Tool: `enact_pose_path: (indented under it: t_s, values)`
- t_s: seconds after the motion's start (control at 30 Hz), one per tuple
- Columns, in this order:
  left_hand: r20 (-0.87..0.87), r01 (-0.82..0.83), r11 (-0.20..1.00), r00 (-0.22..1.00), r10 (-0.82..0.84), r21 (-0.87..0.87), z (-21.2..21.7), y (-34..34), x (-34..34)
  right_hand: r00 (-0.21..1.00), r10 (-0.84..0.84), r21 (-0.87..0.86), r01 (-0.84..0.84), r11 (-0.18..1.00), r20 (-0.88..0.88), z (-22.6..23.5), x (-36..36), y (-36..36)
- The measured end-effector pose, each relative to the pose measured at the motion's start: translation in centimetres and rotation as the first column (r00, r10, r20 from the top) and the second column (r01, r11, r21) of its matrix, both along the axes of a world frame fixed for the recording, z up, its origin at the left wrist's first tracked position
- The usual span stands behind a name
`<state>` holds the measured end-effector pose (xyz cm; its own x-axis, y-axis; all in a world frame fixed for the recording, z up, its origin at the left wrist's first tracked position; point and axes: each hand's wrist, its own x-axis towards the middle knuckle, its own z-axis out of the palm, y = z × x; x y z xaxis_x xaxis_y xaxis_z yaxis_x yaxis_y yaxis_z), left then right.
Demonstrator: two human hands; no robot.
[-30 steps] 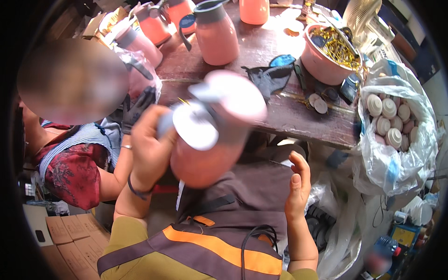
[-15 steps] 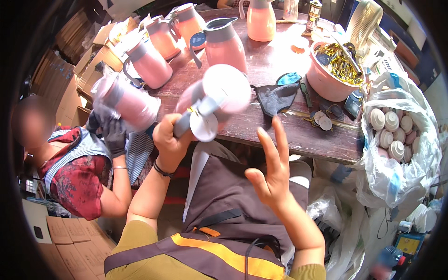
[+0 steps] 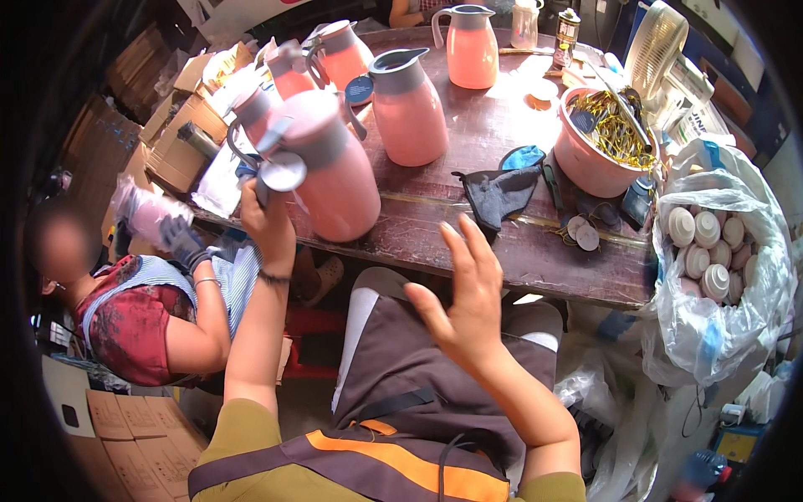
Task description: The person assembles pink pitchers by attaching gray lids and securing them with rubber bands. They repeatedly pick up pitchers, place lids, and fasten bands, then set the finished units aside on the table.
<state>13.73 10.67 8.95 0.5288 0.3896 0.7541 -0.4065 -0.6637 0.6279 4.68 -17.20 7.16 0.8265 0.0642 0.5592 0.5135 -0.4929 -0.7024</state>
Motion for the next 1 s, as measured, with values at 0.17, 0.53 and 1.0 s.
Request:
enact_pose_path:
  t_s: [0.17,0.53,1.0]
  values:
    - [-0.164,-0.199,0.979,0.968,0.187,-0.053,-4.9,8.1,7.5,0.961,-0.106,-0.067,0.092,0.993,-0.254,-5.9,-3.5,-4.2]
    - [-0.143,0.027,0.910,0.989,0.035,0.415,0.1,-2.8,15.0,0.726,-0.499,0.107,0.610,0.785,-0.474,-16.9,-15.2,-16.0]
    - [-0.380,0.398,0.304,0.917,-0.119,0.866,6.1,-13.0,17.7,0.476,-0.747,-0.111,0.805,0.583,-0.464,-25.8,-28.0,-22.6]
